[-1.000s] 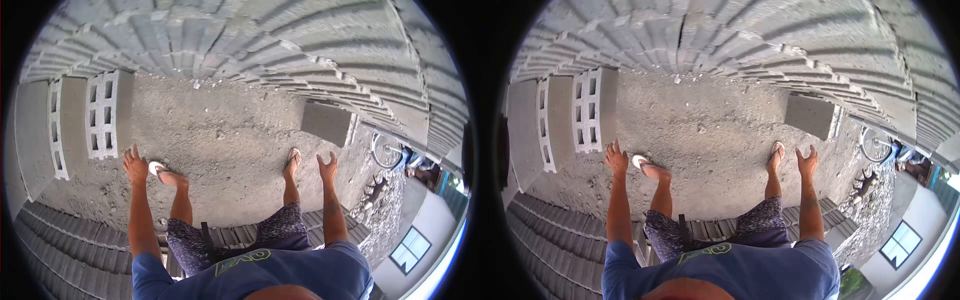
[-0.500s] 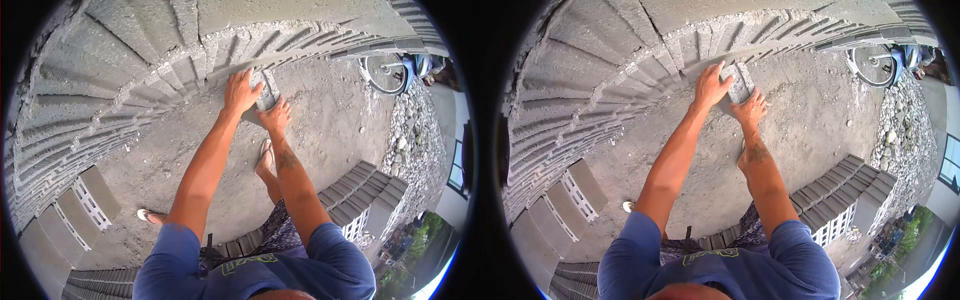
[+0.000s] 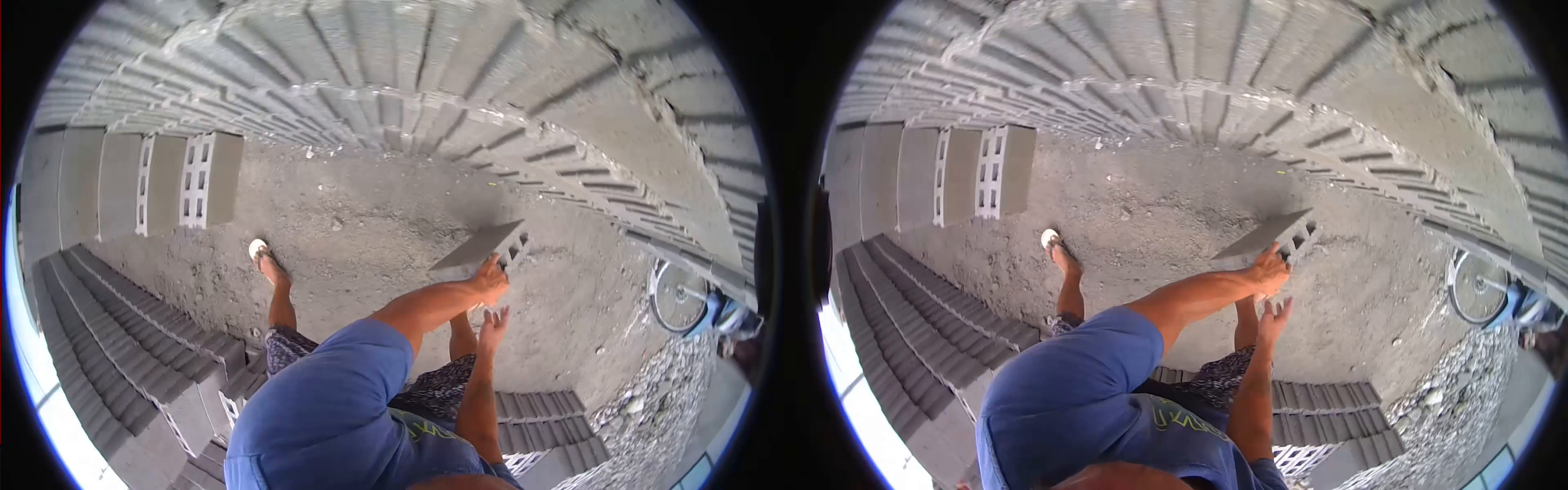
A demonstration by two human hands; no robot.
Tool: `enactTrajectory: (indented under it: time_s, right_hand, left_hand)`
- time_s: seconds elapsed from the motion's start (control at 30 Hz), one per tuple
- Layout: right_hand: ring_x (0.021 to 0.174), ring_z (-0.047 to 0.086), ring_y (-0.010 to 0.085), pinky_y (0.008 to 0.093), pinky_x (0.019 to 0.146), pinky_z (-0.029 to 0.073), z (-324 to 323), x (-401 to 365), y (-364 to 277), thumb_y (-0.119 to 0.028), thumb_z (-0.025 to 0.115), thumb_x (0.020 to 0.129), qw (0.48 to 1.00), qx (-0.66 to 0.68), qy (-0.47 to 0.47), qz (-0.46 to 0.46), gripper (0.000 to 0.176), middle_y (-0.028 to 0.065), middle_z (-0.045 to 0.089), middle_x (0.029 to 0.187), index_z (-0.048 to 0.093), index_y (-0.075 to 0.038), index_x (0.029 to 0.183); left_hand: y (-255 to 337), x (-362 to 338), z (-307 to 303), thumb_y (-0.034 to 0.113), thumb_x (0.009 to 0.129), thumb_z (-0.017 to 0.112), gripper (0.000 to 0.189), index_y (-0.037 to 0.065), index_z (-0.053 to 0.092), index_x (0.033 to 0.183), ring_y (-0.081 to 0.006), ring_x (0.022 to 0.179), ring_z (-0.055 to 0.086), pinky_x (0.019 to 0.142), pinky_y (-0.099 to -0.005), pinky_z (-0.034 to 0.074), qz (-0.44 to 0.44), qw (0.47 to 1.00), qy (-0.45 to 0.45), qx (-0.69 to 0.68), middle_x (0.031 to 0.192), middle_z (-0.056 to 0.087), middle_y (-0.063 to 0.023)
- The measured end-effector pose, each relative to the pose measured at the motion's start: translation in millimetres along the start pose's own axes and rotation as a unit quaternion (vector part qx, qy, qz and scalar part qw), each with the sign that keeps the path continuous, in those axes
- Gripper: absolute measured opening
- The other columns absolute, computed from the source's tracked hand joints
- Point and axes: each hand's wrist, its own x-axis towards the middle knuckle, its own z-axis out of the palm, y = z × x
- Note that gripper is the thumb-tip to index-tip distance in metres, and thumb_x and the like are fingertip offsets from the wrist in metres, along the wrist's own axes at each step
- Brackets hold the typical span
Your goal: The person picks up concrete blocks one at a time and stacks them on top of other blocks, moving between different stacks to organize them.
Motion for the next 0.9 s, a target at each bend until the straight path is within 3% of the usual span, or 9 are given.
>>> enactTrajectory:
  time_s: [0.03,0.17,0.27,0.33,0.5,0.63,0.73,0.83,0.9]
  right_hand:
    - [0.131,0.038,0.0291,0.0412,0.106,0.031,-2.2,-0.6,-23.9,-0.02,0.06,0.087,0.996,0.025,0.057,0.059,0.07,0.0178,0.036,0.145,0.025,-0.004,0.146]
    - [0.132,0.037,0.0259,0.0466,0.109,0.023,10.3,14.1,-38.5,-0.043,0.052,0.089,0.987,0.128,-0.053,0.083,0.071,0.013,0.04,0.143,0.028,-0.007,0.145]
    - [0.127,0.041,0.0257,0.0435,0.108,0.026,53.4,34.2,5.2,-0.036,0.055,0.088,0.979,-0.013,-0.193,0.062,0.064,0.0152,0.04,0.143,0.038,-0.003,0.139]
    - [0.122,0.046,0.0225,0.0345,0.104,0.031,88.0,68.6,73.0,-0.039,0.05,0.089,0.939,0.033,-0.265,0.217,0.056,0.0086,0.052,0.131,0.048,-0.006,0.134]
    - [0.099,0.056,0.0154,0.0304,0.091,0.041,251.1,-90.5,-34.9,-0.034,0.056,0.084,0.778,-0.277,-0.563,-0.035,0.04,0.006,0.066,0.108,0.066,-0.005,0.111]
    - [0.079,0.06,0.0163,0.0313,0.074,0.047,381.9,-160.2,-47.0,-0.02,0.07,0.071,0.765,-0.234,-0.596,0.075,0.033,0.0079,0.068,0.085,0.068,0.003,0.094]
    - [0.068,0.058,0.0158,0.0343,0.063,0.046,487.1,-183.5,-59.6,-0.013,0.073,0.069,0.756,-0.273,-0.594,0.026,0.023,0.0049,0.066,0.076,0.068,0.003,0.085]
    - [0.068,0.062,0.0285,0.0363,0.068,0.047,606.2,-180.0,-58.6,-0.034,0.08,0.059,0.737,-0.364,-0.533,-0.202,0.042,0.0139,0.065,0.073,0.064,0.002,0.074]
    - [0.078,0.064,0.0337,0.0395,0.075,0.049,669.7,-242.9,-148.9,-0.041,0.077,0.061,0.624,-0.531,-0.484,-0.308,0.046,0.0179,0.067,0.077,0.065,0.001,0.075]
  left_hand:
    - [-5.5,-8.2,49.7,0.027,0.059,0.071,0.039,0.004,0.067,0.091,-0.0227,0.08,0.065,0.098,-0.0473,0.027,-0.009,1.0,-0.004,-0.027,0.077,0.068,-0.01]
    - [-43.0,-98.5,29.0,0.019,0.059,0.067,0.021,0.011,0.069,0.079,-0.0222,0.076,0.065,0.102,-0.0478,0.027,-0.079,0.99,0.114,-0.034,0.068,0.066,-0.0075]
    - [-56.2,-171.0,-30.0,0.017,0.057,0.065,0.017,0.01,0.069,0.072,-0.0251,0.075,0.065,0.103,-0.0509,0.027,0.037,0.999,0.001,-0.03,0.066,0.065,-0.0084]
    - [-63.4,-226.1,-84.1,0.02,0.056,0.067,0.029,0.006,0.071,0.081,-0.0294,0.093,0.062,0.107,-0.0544,0.022,0.076,0.987,-0.127,-0.061,0.085,0.067,-0.012]
    - [-117.9,-388.2,-173.2,0.023,0.06,0.066,0.026,0.011,0.07,0.083,-0.0259,0.074,0.064,0.095,-0.0491,0.03,0.032,0.972,-0.222,-0.072,0.073,0.065,-0.0056]
    - [-167.4,-506.5,-208.3,0.025,0.064,0.065,0.036,0.018,0.068,0.099,-0.0211,0.065,0.062,0.088,-0.0423,0.03,0.007,0.977,-0.198,-0.074,0.064,0.062,0.0001]
    - [-217.4,-592.2,-202.4,0.027,0.065,0.065,0.053,0.02,0.063,0.117,-0.0177,0.069,0.062,0.086,-0.0393,0.03,-0.13,0.978,-0.157,-0.042,0.062,0.059,0.0029]
    - [-271.6,-687.3,-154.9,0.028,0.068,0.065,0.052,0.026,0.061,0.119,-0.0139,0.068,0.06,0.085,-0.0405,0.029,-0.285,0.958,-0.001,-0.012,0.065,0.061,0.0047]
    - [-303.5,-732.6,-106.8,0.025,0.069,0.067,0.062,0.027,0.054,0.129,-0.014,0.073,0.058,0.085,-0.04,0.03,-0.362,0.928,0.078,-0.049,0.065,0.059,0.0044]
